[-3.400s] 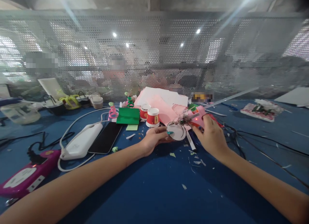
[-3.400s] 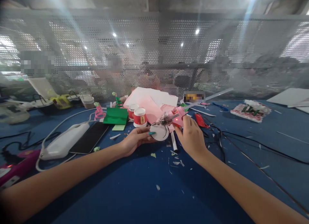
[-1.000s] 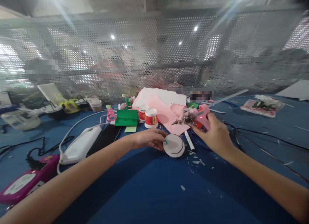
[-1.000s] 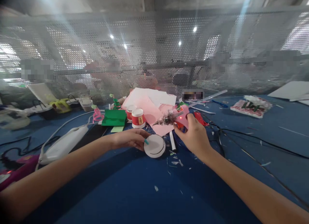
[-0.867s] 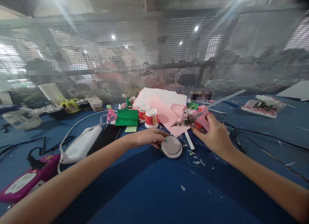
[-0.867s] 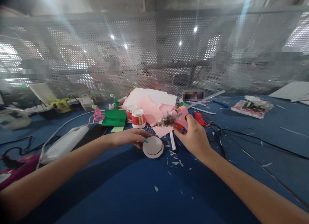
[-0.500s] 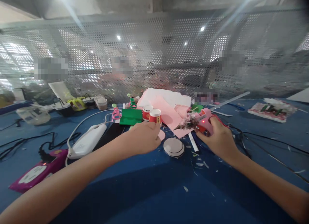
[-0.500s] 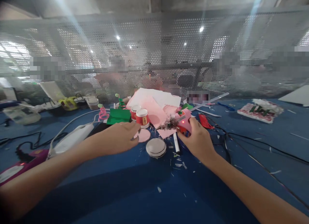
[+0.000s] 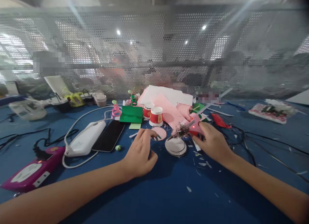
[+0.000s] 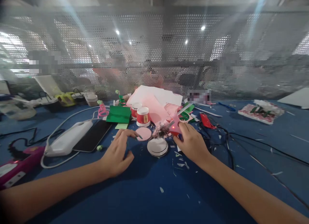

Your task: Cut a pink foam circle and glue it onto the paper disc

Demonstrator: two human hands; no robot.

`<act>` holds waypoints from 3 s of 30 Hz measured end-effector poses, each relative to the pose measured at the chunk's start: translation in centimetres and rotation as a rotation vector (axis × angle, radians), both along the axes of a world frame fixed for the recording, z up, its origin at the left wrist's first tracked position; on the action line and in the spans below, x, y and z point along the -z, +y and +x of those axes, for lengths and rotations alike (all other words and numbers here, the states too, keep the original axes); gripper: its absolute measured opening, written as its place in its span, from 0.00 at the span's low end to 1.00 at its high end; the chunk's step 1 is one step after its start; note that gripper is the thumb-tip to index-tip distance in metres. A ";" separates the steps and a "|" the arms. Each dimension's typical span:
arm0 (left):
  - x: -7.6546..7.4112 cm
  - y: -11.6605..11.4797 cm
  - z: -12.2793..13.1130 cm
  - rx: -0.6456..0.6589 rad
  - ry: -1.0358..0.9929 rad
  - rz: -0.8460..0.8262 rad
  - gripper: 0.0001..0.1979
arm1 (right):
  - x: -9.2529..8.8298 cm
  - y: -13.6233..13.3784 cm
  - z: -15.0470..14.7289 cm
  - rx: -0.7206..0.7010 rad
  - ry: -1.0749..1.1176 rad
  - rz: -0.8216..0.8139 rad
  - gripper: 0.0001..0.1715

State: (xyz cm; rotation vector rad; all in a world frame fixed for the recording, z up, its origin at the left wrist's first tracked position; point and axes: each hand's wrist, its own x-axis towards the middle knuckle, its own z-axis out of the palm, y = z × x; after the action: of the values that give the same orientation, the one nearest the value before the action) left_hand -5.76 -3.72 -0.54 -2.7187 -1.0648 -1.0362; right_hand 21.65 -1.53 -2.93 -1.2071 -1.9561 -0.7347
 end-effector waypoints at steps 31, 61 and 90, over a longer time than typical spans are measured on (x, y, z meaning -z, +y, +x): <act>0.4 -0.2 0.2 0.074 0.081 0.040 0.21 | 0.2 0.4 0.0 0.007 -0.008 -0.051 0.09; 0.4 -0.3 0.4 0.065 0.105 0.043 0.23 | 0.0 0.8 1.2 0.135 0.034 -0.021 0.14; 0.4 -0.4 0.8 -0.001 0.180 -0.064 0.29 | 0.3 0.5 -0.5 0.079 -0.056 -0.025 0.18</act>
State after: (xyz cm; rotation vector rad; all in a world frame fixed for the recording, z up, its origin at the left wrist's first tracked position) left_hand -4.98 -4.15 -0.96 -2.7960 -1.0857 -0.7517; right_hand 21.15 -1.07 -3.19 -1.2985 -1.9774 -0.7939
